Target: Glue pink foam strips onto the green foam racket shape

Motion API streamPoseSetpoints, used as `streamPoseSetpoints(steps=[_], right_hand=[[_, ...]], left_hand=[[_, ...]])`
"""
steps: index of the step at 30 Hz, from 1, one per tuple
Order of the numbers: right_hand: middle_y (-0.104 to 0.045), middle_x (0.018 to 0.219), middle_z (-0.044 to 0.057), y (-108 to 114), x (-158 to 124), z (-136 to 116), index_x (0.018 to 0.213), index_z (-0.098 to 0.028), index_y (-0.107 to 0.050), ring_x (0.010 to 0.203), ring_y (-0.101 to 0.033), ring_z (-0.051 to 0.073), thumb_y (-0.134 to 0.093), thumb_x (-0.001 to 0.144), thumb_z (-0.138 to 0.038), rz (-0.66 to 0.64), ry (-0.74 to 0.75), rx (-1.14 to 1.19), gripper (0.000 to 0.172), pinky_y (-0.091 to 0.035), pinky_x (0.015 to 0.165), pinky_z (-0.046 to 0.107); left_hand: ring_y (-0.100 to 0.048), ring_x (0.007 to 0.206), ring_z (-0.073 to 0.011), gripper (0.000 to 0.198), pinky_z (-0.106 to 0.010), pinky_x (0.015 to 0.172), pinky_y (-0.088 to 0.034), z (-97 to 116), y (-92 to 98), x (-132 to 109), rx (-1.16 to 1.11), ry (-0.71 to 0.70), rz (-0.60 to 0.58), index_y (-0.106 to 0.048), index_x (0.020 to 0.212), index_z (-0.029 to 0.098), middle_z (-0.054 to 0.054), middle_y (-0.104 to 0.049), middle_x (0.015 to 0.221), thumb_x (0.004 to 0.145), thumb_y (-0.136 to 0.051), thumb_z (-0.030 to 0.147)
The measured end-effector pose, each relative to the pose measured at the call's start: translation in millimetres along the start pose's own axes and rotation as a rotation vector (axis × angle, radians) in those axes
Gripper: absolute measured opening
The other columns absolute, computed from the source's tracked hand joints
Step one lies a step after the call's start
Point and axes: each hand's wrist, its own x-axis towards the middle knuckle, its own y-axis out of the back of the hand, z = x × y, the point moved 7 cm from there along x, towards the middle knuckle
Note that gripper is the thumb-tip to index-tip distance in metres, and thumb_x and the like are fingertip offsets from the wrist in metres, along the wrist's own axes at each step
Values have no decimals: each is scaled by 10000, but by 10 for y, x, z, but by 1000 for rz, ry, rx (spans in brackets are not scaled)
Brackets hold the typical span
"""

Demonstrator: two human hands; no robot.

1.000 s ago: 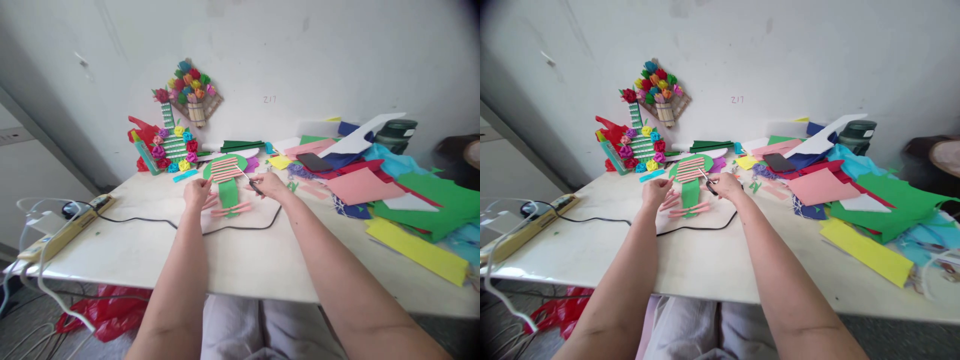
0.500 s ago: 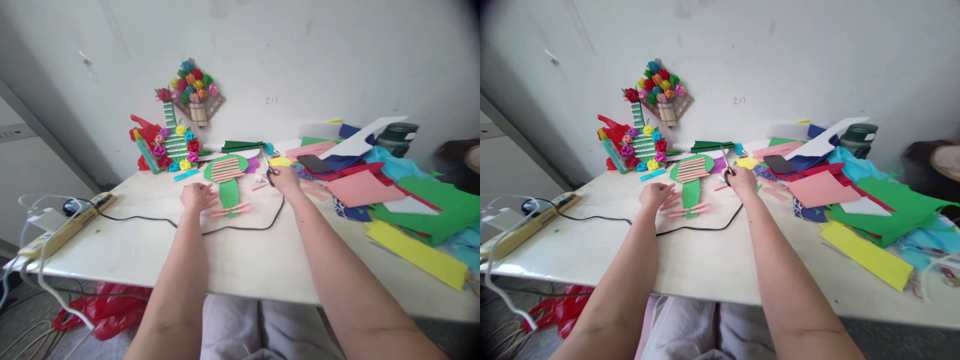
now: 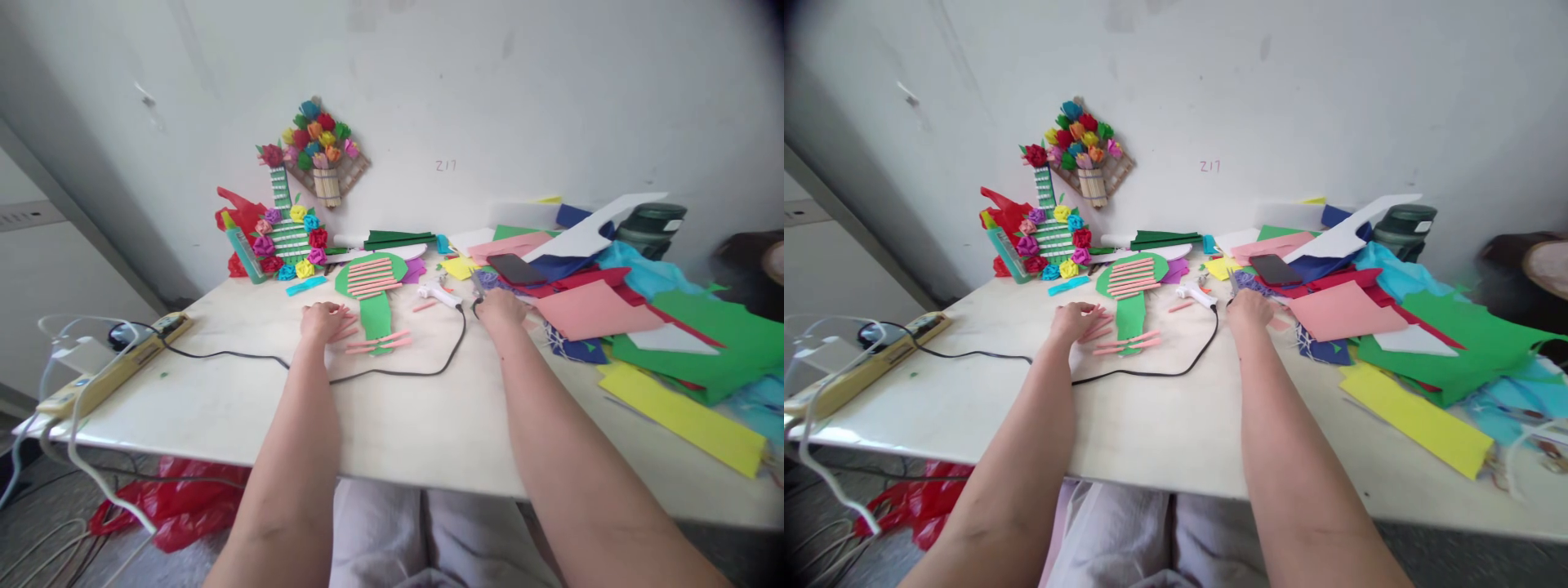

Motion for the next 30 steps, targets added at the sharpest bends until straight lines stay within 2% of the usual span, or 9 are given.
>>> streamPoseSetpoints(steps=[5,7,11,15,19,21,24,27,30], right_hand=[[-613,1022,190,-10,4,-35,987,-116,-643,935,-580,266,-568,680,-207,-5,14,-13,328,-465,728,352],[-608,1028,195,-8,-8,-57,988,-117,-642,967,-562,283,-573,679,-216,-13,12,-26,332,-453,751,374],[-593,1062,179,17,-66,-110,1025,-130,-623,1027,-521,307,-565,698,-262,-22,24,-63,357,-431,773,410],[-572,1090,183,100,-135,-188,1025,-114,-621,1062,-473,326,-539,722,-278,40,59,-85,354,-426,751,396],[-599,1040,164,109,-247,-481,987,-135,-641,1012,-492,291,-418,790,-180,112,307,-99,301,-397,749,372],[-616,1010,153,38,-360,-695,982,-154,-644,1021,-482,278,-396,807,-170,120,519,-128,304,-353,799,374],[-626,1009,129,-124,-518,-900,1006,-180,-636,1019,-479,254,-362,800,-96,91,708,-186,353,-284,858,382],[-608,1059,115,-247,-608,-999,1018,-191,-629,1035,-462,245,-340,806,-74,58,790,-198,377,-262,870,371],[-578,1082,142,-289,-613,-1030,1044,-161,-613,1053,-441,248,-310,835,-91,68,793,-206,375,-259,871,368]], left_hand=[[-561,976,-226,415,-278,818,-396,72,-38,-14,-46,-75,-90,-633,1066,228,-62,-647,1049,785,-413,441],[-533,1035,-229,459,-269,836,-390,97,-7,-67,-44,-66,-127,-589,1131,220,-60,-625,1100,754,-466,450],[-445,1149,-256,564,-295,916,-336,198,65,-196,33,-145,-205,-525,1198,213,-74,-555,1207,694,-544,466],[-386,1200,-277,707,-315,930,-333,209,73,-250,54,-178,-267,-437,1274,206,-89,-495,1270,634,-603,457],[-395,1194,-262,734,-310,917,-358,191,57,-262,24,-201,-321,-382,1313,234,-80,-491,1267,628,-606,375],[-439,1156,-253,747,-302,886,-385,169,62,-272,22,-179,-342,-375,1316,252,-87,-496,1252,608,-611,302],[-480,1110,-250,750,-299,843,-415,146,76,-279,15,-148,-341,-388,1304,271,-84,-507,1236,589,-615,266],[-473,1115,-238,704,-279,826,-423,140,63,-245,-29,-170,-299,-427,1271,267,-48,-540,1210,596,-624,271],[-515,1051,-202,606,-247,837,-410,112,5,-167,-104,-219,-242,-486,1213,238,-30,-585,1153,634,-620,358]])
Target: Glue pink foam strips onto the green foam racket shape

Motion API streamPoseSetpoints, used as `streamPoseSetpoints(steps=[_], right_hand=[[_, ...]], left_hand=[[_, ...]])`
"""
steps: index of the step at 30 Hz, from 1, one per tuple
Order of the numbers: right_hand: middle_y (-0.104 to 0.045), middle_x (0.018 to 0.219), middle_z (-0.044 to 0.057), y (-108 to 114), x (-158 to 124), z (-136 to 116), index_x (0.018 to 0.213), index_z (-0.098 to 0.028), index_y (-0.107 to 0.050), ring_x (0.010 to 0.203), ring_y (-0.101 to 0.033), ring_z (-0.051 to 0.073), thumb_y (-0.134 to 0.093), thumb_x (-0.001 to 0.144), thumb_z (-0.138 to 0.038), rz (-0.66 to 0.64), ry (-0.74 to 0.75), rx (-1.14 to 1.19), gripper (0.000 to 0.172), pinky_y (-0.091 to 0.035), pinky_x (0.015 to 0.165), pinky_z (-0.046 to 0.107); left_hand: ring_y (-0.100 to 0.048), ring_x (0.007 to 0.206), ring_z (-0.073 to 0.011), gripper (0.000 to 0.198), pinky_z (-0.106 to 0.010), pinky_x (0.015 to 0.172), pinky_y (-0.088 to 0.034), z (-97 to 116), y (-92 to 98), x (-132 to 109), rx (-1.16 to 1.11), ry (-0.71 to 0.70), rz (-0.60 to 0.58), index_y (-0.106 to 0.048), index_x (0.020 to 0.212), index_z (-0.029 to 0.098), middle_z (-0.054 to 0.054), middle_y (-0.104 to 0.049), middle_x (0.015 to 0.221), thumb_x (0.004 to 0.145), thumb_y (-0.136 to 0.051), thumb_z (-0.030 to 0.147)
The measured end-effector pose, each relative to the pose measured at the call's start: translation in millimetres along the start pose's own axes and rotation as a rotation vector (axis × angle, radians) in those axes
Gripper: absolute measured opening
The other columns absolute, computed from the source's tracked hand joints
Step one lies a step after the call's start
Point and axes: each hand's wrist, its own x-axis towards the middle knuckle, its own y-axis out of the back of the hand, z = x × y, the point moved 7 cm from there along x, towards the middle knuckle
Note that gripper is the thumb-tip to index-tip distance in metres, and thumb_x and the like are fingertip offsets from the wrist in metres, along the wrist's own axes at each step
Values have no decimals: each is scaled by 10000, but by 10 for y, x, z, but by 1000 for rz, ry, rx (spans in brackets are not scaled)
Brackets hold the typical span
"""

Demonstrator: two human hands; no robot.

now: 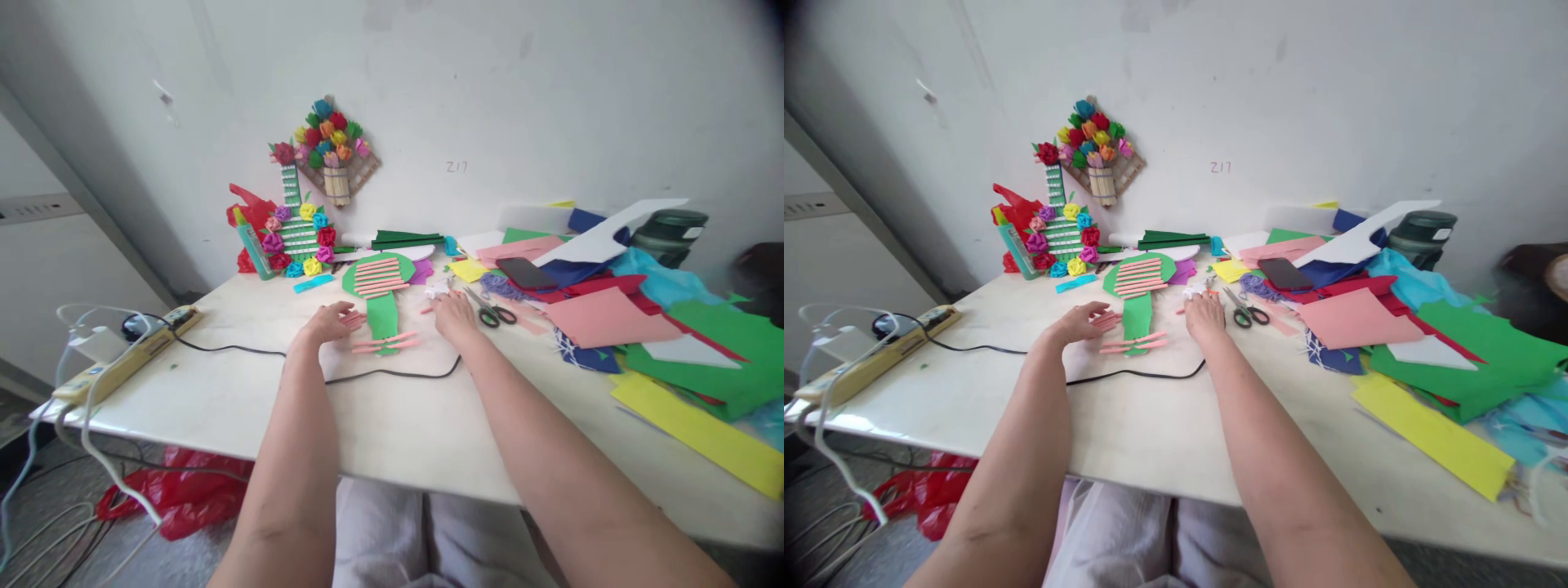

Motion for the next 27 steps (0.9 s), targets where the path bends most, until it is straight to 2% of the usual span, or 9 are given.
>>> streamPoseSetpoints(steps=[3,6,12,18,21,24,27], right_hand=[[-562,1062,168,-4,25,28,1004,-117,-625,1067,-422,259,-287,851,-102,34,-30,-22,371,-274,857,367],[-569,1037,162,-6,41,45,947,-117,-637,1043,-434,262,-289,858,-127,66,-25,-29,359,-290,838,369],[-612,1019,127,-7,33,23,1003,-136,-608,1023,-463,244,-292,834,-81,51,12,-44,363,-288,857,361],[-621,995,150,52,26,76,965,-127,-631,1019,-492,249,-336,800,-64,-11,-16,-58,344,-302,855,355],[-621,998,137,157,28,121,1001,-157,-620,957,-539,236,-375,807,-112,16,-66,-13,316,-338,811,330],[-628,1001,111,255,39,31,991,-185,-619,898,-573,213,-397,831,-192,41,-59,97,274,-369,746,287],[-643,981,69,312,72,-252,953,-205,-623,907,-572,184,-412,830,-205,30,60,213,244,-374,731,252]], left_hand=[[-571,944,-186,543,-236,791,-422,-112,-23,97,-45,1,84,-560,1121,212,-48,-618,1092,674,-551,521],[-578,927,-189,517,-238,765,-425,-194,-16,187,-20,29,148,-605,1047,217,-47,-630,1064,672,-531,565],[-585,891,-207,485,-255,739,-423,-83,25,288,88,-29,62,-651,953,229,-52,-651,1005,662,-512,591],[-600,849,-221,522,-270,710,-431,-93,67,272,108,38,34,-656,917,239,-58,-663,948,654,-464,647],[-596,877,-228,532,-281,733,-428,-155,91,287,133,65,55,-648,931,243,-62,-655,987,663,-443,655],[-578,933,-243,537,-303,771,-416,-271,131,321,164,121,90,-642,938,243,-70,-640,1036,673,-427,657],[-542,1000,-261,515,-339,822,-395,-396,167,333,165,185,144,-633,960,248,-78,-620,1080,680,-441,636]])
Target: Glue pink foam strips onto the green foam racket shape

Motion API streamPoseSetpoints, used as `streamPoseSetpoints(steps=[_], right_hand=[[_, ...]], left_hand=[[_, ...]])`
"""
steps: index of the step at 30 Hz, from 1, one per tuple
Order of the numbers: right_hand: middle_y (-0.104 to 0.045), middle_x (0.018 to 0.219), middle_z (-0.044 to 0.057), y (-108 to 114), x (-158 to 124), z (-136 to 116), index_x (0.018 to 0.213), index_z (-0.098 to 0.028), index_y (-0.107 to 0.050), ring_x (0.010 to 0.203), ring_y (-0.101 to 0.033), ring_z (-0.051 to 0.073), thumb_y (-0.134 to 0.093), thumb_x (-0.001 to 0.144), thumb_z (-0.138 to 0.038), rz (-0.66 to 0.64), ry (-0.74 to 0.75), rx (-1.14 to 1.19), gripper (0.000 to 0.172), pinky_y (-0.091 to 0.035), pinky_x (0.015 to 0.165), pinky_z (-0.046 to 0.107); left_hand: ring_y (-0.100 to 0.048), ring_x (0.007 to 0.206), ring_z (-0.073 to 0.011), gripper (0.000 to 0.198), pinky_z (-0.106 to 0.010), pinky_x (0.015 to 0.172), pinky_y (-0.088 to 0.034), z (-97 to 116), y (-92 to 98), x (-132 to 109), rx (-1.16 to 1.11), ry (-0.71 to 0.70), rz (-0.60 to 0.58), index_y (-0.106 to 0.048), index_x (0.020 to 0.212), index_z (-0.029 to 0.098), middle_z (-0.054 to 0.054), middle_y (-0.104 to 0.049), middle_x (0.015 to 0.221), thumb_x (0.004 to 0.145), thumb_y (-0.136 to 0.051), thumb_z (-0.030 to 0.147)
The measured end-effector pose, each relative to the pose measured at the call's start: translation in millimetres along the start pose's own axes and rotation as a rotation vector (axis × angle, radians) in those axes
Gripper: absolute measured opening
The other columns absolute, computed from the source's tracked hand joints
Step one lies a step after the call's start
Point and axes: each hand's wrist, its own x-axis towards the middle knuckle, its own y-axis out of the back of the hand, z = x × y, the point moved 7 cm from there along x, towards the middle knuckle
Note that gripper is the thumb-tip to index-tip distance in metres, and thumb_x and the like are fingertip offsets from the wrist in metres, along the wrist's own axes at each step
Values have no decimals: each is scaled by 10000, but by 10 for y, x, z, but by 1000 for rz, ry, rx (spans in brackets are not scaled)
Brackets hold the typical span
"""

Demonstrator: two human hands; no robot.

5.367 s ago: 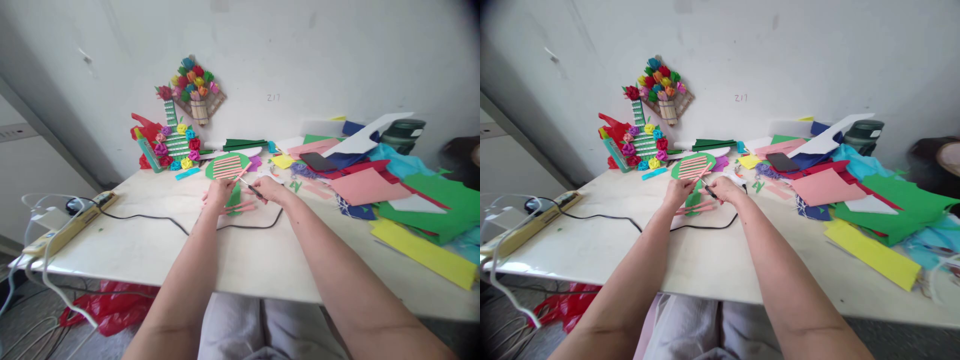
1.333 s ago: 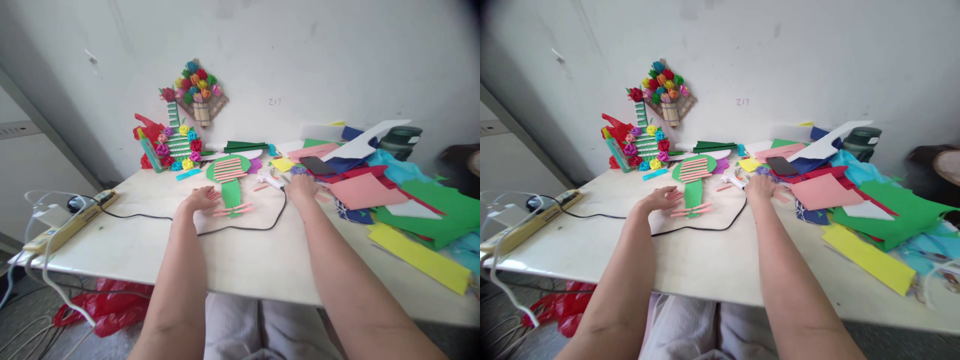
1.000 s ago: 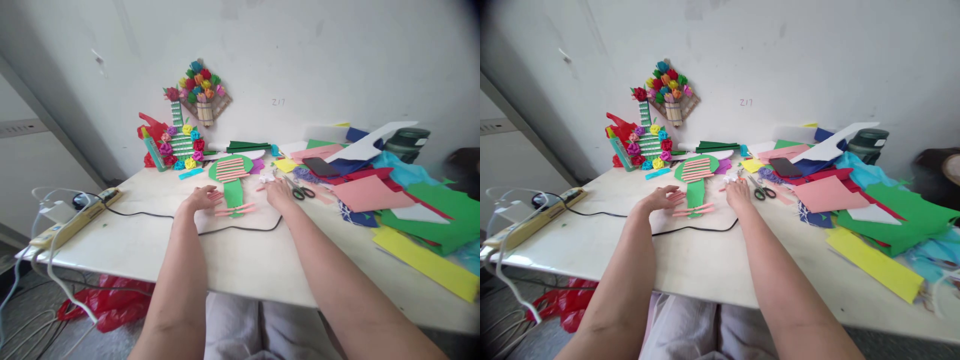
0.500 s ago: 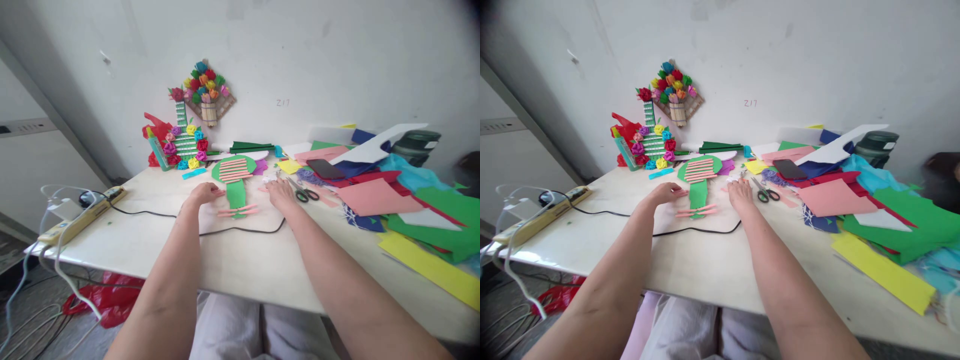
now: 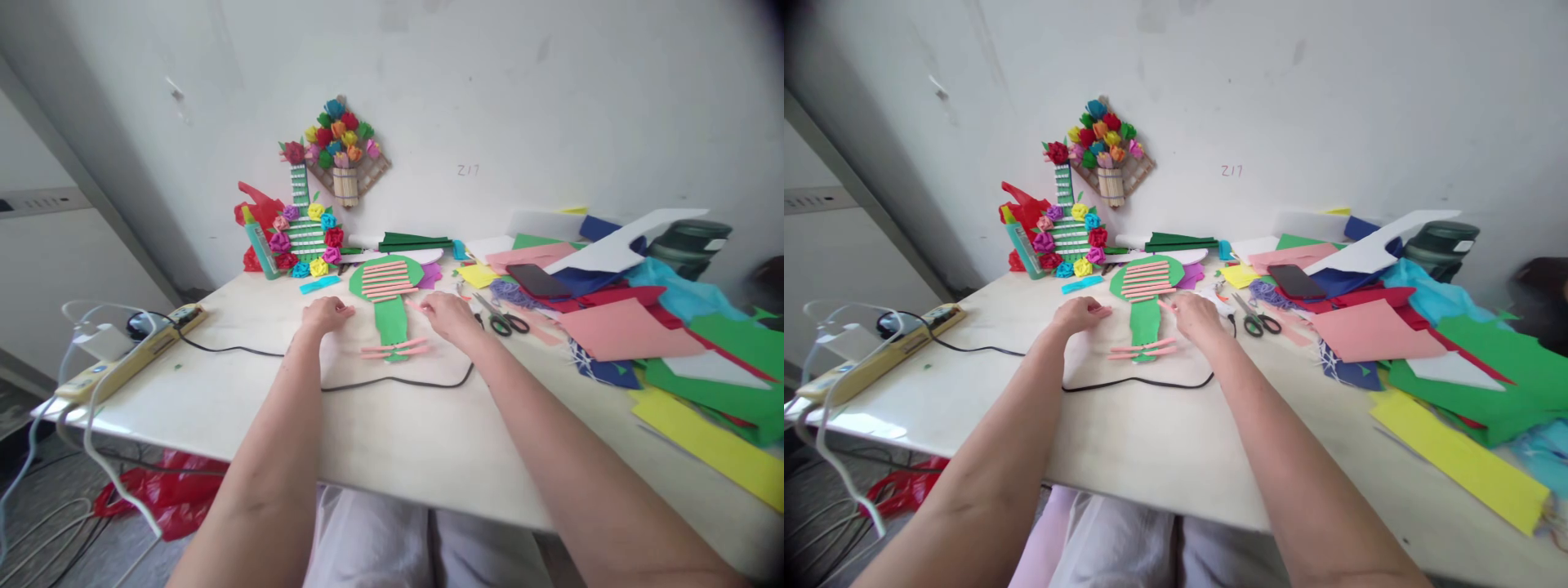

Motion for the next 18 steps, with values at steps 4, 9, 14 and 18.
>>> streamPoseSetpoints(steps=[4,9,14,18], right_hand=[[-654,929,47,-109,100,-426,882,-213,-641,853,-588,176,-449,800,-184,-95,141,4,211,-385,666,236],[-658,949,36,-247,214,-784,895,-237,-651,843,-595,177,-490,774,-213,-133,211,2,203,-397,665,237],[-664,944,8,-279,268,-833,879,-261,-664,888,-582,166,-459,777,-260,-136,242,71,229,-402,689,237],[-670,946,9,-212,389,-476,883,-253,-668,860,-590,172,-432,778,-243,-78,57,82,258,-402,686,252]], left_hand=[[-457,1099,-292,510,-423,896,-339,-50,20,-39,-9,17,97,-588,1071,265,-88,-568,1161,684,-479,580],[-410,1129,-282,441,-435,960,-269,91,80,-120,-59,-63,227,-577,1113,276,-48,-537,1209,704,-513,425],[-417,1103,-259,299,-415,985,-229,284,109,-94,-51,-156,266,-677,934,272,-10,-624,1078,720,-469,271],[-468,1043,-256,310,-402,939,-282,376,106,-2,-8,-205,208,-699,900,247,-60,-669,933,702,-462,219]])
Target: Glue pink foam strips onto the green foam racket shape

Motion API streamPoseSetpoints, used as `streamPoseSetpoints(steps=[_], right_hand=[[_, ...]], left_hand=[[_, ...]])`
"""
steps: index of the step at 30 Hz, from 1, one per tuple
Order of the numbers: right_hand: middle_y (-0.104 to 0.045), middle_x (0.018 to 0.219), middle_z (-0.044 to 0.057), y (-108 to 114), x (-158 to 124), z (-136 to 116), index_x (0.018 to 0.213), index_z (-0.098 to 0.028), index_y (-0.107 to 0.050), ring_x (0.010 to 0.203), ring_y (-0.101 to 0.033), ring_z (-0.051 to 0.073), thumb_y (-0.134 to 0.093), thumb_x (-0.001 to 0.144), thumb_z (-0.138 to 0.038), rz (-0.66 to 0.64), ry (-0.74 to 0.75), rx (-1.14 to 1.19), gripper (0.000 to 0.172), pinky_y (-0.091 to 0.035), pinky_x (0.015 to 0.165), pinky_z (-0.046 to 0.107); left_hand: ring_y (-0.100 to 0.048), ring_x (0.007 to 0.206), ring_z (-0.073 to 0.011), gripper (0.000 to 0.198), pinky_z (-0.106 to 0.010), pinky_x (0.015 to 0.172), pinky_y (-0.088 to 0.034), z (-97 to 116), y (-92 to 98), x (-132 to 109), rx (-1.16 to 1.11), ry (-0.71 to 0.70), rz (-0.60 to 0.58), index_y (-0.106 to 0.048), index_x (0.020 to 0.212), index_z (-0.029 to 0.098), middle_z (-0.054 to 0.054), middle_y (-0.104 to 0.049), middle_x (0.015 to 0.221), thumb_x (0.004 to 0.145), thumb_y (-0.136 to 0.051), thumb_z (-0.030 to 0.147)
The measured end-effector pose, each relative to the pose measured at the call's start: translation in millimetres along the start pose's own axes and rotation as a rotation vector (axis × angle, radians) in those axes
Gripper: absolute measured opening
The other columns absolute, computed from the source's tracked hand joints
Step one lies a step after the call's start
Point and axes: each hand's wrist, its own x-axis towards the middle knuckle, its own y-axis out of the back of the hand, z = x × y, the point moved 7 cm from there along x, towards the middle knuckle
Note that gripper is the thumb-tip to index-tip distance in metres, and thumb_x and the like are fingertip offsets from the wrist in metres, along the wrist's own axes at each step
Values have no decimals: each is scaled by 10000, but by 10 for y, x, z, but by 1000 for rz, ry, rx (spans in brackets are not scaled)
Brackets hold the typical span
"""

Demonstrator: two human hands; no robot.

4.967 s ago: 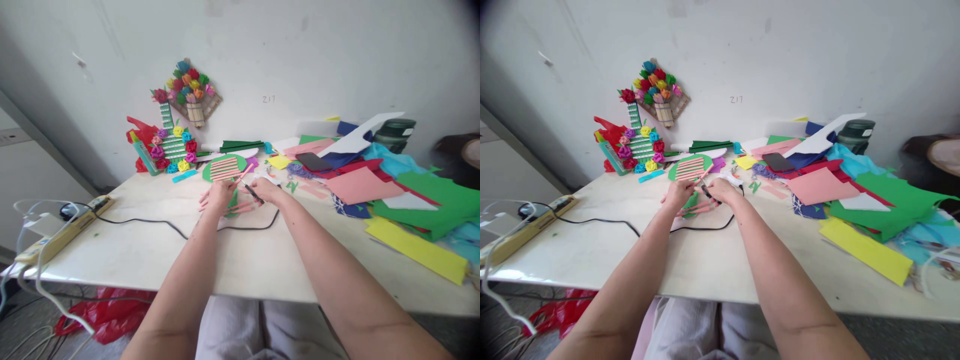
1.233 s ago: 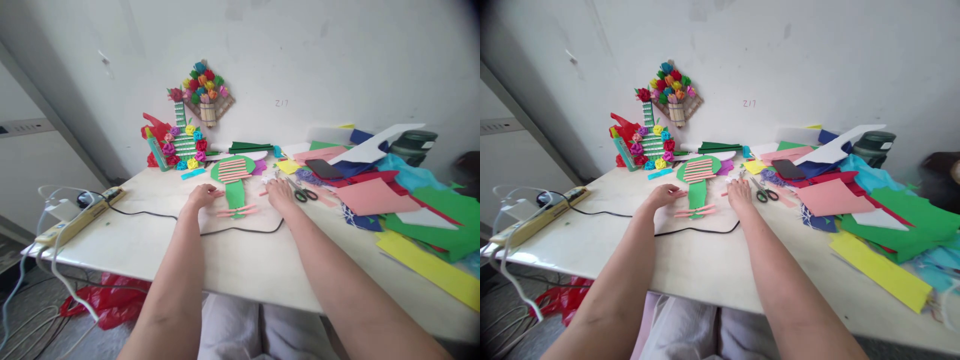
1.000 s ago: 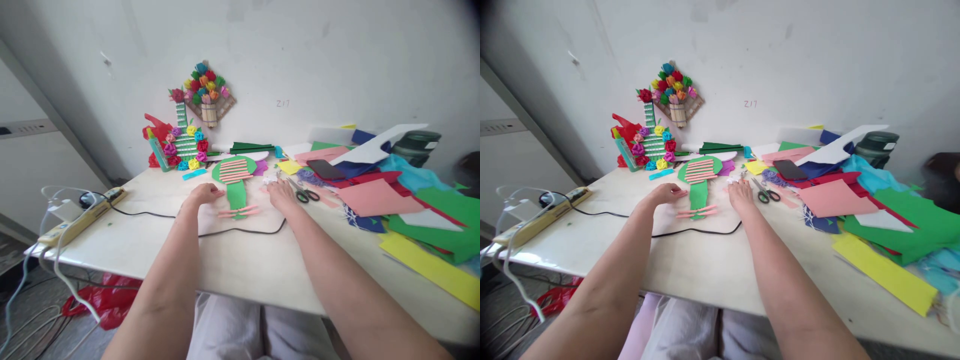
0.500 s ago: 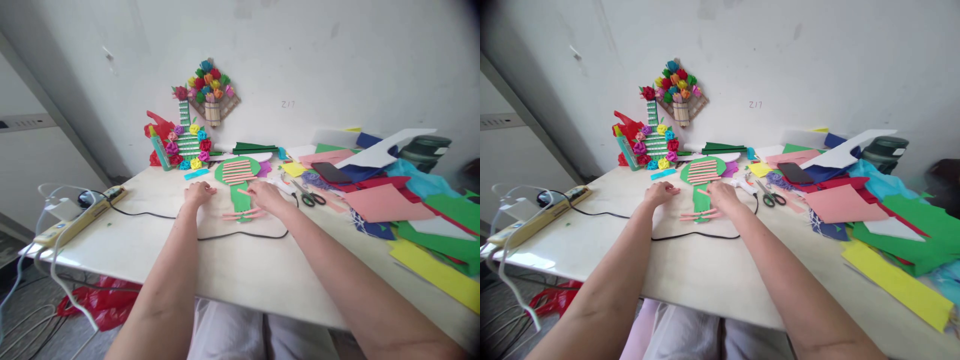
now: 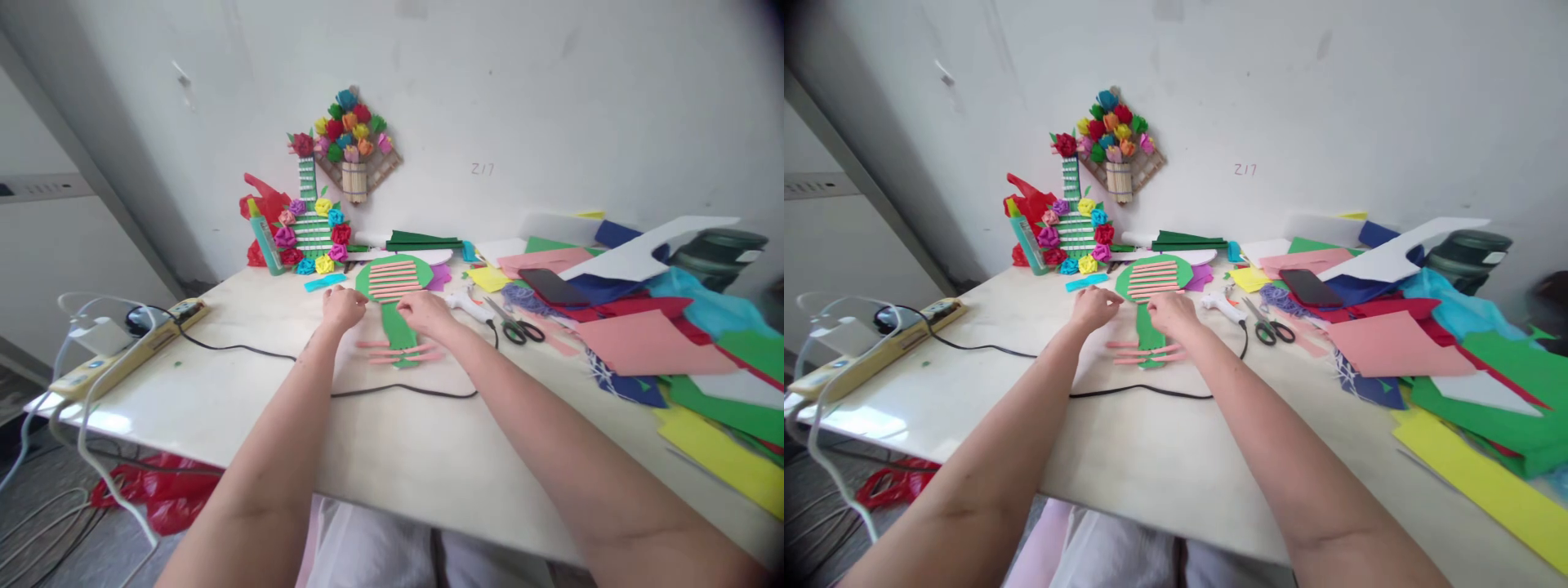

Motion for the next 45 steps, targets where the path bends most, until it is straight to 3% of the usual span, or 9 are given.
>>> streamPoseSetpoints(steps=[2,5,10,17,26,35,39,45], right_hand=[[-664,983,17,45,50,176,919,-258,-664,865,-589,186,-418,784,-238,34,-78,-21,281,-403,687,271],[-653,1015,32,51,128,276,945,-264,-665,904,-570,206,-423,789,-235,48,-61,-79,290,-393,733,303],[-633,1040,67,-46,242,274,966,-260,-662,988,-501,233,-476,786,-239,24,1,-181,260,-327,843,356],[-636,1001,87,-163,362,281,926,-228,-671,960,-498,241,-483,785,-221,4,39,-223,235,-317,824,362],[-656,952,81,-201,434,300,924,-225,-676,975,-505,228,-490,784,-215,-40,12,-182,234,-308,836,340],[-658,833,95,-211,453,258,828,-168,-671,893,-520,215,-450,810,-201,-12,116,-274,223,-275,820,336],[-652,903,103,-168,414,279,822,-160,-663,912,-507,217,-455,806,-190,21,137,-265,211,-263,815,339],[-657,934,85,-16,337,299,829,-180,-659,910,-514,218,-455,795,-206,60,139,-213,208,-274,814,353]], left_hand=[[-492,1019,-255,334,-396,906,-308,-21,18,51,21,30,0,-694,930,243,-81,-673,900,706,-450,202],[-516,996,-250,376,-394,881,-320,-51,38,106,21,74,3,-678,976,256,-79,-669,943,707,-428,175],[-490,1030,-272,315,-393,878,-313,8,-40,155,-3,66,-67,-706,881,269,-68,-671,938,699,-450,240],[-463,1049,-300,368,-423,904,-286,124,-179,238,-5,50,-80,-717,844,236,-114,-670,850,719,-463,473],[-542,958,-261,296,-344,851,-345,92,-297,258,-107,147,-141,-711,869,237,-89,-672,909,677,-551,396],[-568,926,-245,251,-340,868,-351,95,-285,230,-145,129,-56,-714,831,246,-60,-685,831,684,-561,381],[-564,927,-243,264,-329,832,-383,93,-254,212,-195,120,-12,-710,824,248,-47,-685,821,679,-574,422],[-563,874,-195,305,-285,798,-406,203,-137,174,-453,-100,98,-689,898,219,-29,-681,907,681,-599,413]])
